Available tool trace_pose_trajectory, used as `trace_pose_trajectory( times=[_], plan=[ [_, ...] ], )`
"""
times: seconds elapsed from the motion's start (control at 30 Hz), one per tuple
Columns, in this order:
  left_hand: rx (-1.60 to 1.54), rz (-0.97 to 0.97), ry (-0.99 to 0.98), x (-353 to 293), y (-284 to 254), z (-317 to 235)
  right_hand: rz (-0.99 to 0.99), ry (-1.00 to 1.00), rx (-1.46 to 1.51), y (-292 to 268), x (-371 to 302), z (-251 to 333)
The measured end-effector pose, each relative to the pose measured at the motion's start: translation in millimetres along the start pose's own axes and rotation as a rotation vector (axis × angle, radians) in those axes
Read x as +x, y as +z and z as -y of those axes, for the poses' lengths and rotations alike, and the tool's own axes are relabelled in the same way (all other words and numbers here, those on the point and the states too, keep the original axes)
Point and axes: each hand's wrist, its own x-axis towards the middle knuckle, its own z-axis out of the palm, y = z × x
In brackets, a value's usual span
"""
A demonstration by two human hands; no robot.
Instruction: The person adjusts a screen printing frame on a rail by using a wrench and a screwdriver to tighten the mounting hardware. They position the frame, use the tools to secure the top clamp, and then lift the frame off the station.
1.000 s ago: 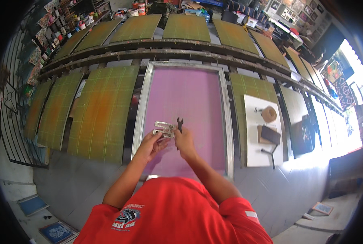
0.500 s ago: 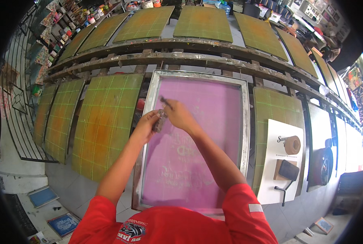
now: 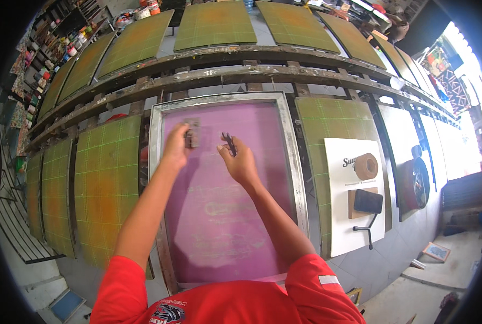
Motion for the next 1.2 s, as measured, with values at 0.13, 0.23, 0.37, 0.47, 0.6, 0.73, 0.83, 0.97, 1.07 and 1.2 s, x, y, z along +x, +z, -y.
trace_pose_trajectory(
  times=[0.13,0.23,0.37,0.47,0.6,0.73,0.83,0.97,1.07,1.2],
  plan=[
    [-0.027,0.211,-0.104,-0.5,83.7,41.9,-0.232,-0.163,-0.082,-31.1,20.4,-17.6],
    [-0.049,0.309,-0.17,7.1,130.8,51.9,-0.319,-0.201,-0.131,-65.0,43.7,-29.6],
    [0.066,0.448,-0.169,37.1,159.5,56.5,-0.296,-0.152,-0.206,-109.3,81.6,-39.7],
    [0.326,0.453,-0.097,45.6,178.9,57.4,-0.31,-0.1,-0.072,-148.8,126.7,-74.2],
    [0.4,0.412,-0.114,33.8,164.5,56.0,-0.371,0.019,0.043,-168.5,167.8,-89.5],
    [0.449,0.465,-0.09,10.8,114.3,66.8,-0.431,0.115,-0.036,-180.0,195.4,-109.9],
    [0.466,0.448,-0.06,-17.1,58.6,57.4,-0.414,0.139,0.005,-167.8,199.1,-103.5],
    [0.47,0.39,-0.098,-49.8,3.8,39.7,-0.43,0.168,-0.018,-166.9,199.9,-105.2],
    [0.526,0.373,-0.076,-57.7,-23.0,35.8,-0.456,0.16,-0.009,-161.4,205.3,-107.2],
    [0.682,0.336,0.17,-54.3,-29.1,45.9,-0.511,0.196,-0.143,-167.7,220.5,-116.8]
  ],
)
